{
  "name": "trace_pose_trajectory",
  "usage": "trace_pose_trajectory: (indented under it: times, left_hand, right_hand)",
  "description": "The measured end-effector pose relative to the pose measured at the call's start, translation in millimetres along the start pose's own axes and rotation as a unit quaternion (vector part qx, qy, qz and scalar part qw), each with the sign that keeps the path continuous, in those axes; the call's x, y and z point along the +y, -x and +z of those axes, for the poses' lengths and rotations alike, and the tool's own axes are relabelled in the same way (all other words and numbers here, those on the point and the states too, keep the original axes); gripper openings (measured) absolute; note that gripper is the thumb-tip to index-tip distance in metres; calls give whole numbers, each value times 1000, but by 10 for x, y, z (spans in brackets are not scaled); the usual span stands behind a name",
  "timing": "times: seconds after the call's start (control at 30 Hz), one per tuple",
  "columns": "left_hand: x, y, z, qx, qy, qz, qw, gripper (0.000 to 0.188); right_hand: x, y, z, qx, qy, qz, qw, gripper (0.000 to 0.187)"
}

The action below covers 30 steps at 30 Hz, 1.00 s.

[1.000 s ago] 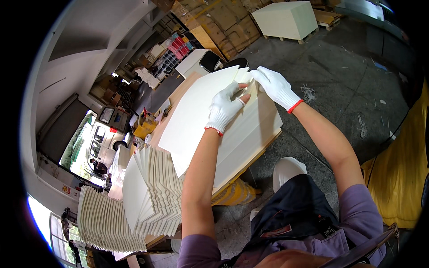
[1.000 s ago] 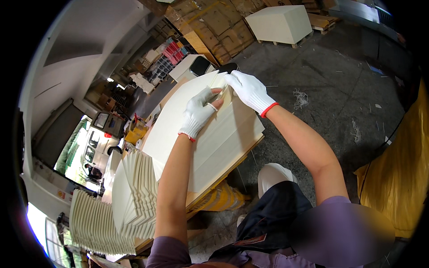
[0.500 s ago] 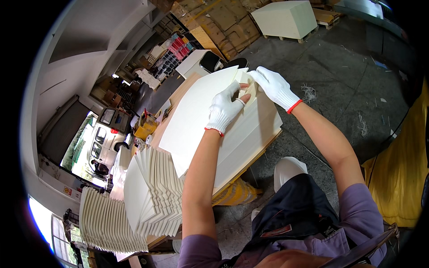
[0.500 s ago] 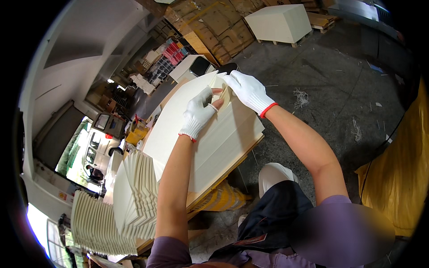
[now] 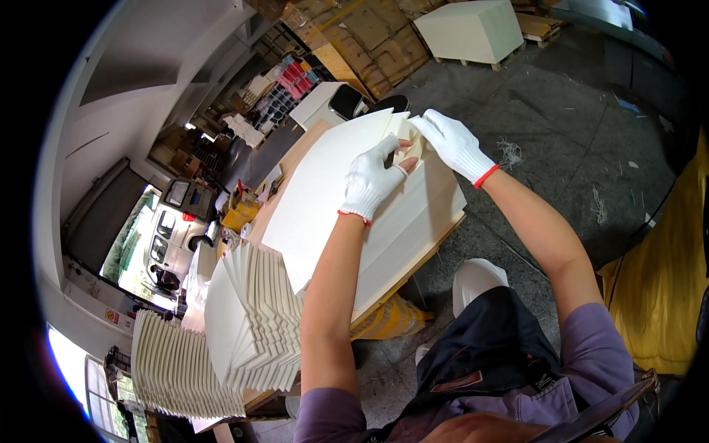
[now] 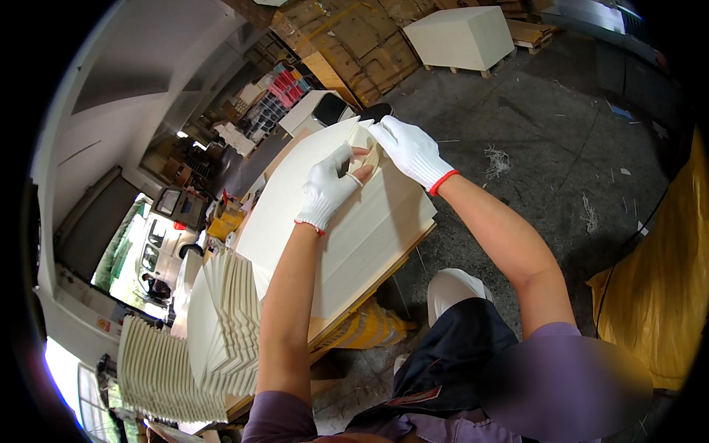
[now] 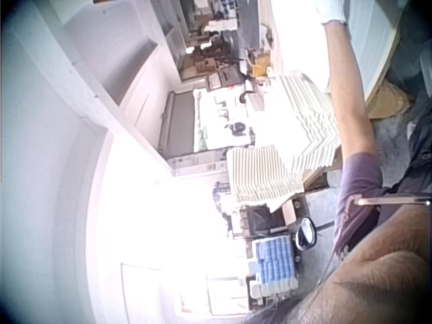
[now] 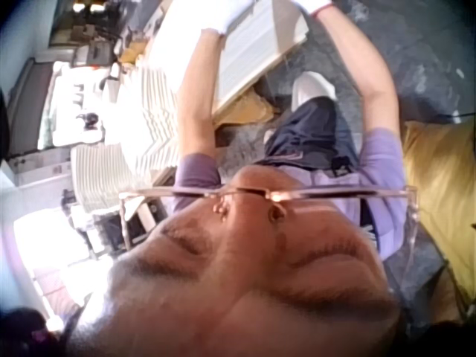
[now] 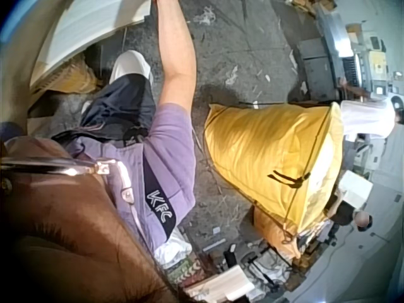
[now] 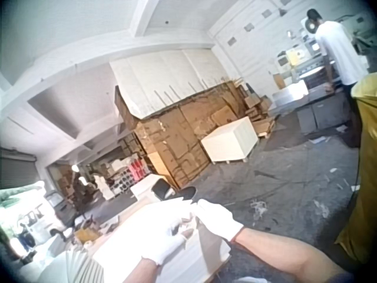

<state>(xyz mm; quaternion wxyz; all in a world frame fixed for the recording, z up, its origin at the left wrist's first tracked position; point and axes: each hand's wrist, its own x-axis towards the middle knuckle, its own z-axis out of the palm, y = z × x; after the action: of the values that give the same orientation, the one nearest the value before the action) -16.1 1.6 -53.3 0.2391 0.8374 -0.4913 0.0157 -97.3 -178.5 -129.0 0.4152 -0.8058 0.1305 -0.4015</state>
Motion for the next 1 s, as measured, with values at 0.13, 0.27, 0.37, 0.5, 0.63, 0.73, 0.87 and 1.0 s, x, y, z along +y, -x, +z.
trace_pose_trajectory:
  times: [0.13,0.27,0.37,0.5,0.63,0.73,0.87,1.0]
  left_hand:
    - [-30,-18,7,2,15,1,1000,39]
    - [-76,-23,29,14,21,29,999,33]
    - [-149,-7,52,42,33,36,998,30]
    - [-4,13,-3,14,18,11,1000,29]
    - [46,48,23,29,-35,33,998,32]
    - [0,16,24,15,-4,18,1000,37]
    - [-49,7,16,14,2,31,999,38]
    - [-26,15,1,3,14,25,1000,37]
  right_hand:
    - [-27,5,-25,-3,7,10,1000,55]
    - [-8,-5,-20,-7,4,15,1000,55]
    - [-132,23,-31,-24,-4,30,999,55]
    - [-51,20,-39,-14,11,23,1000,53]
    - [-12,14,-8,2,6,14,1000,51]
    - [-25,12,-3,-2,9,27,1000,51]
    - [-4,12,8,-3,5,25,1000,52]
    - [-34,19,-21,6,7,26,1000,54]
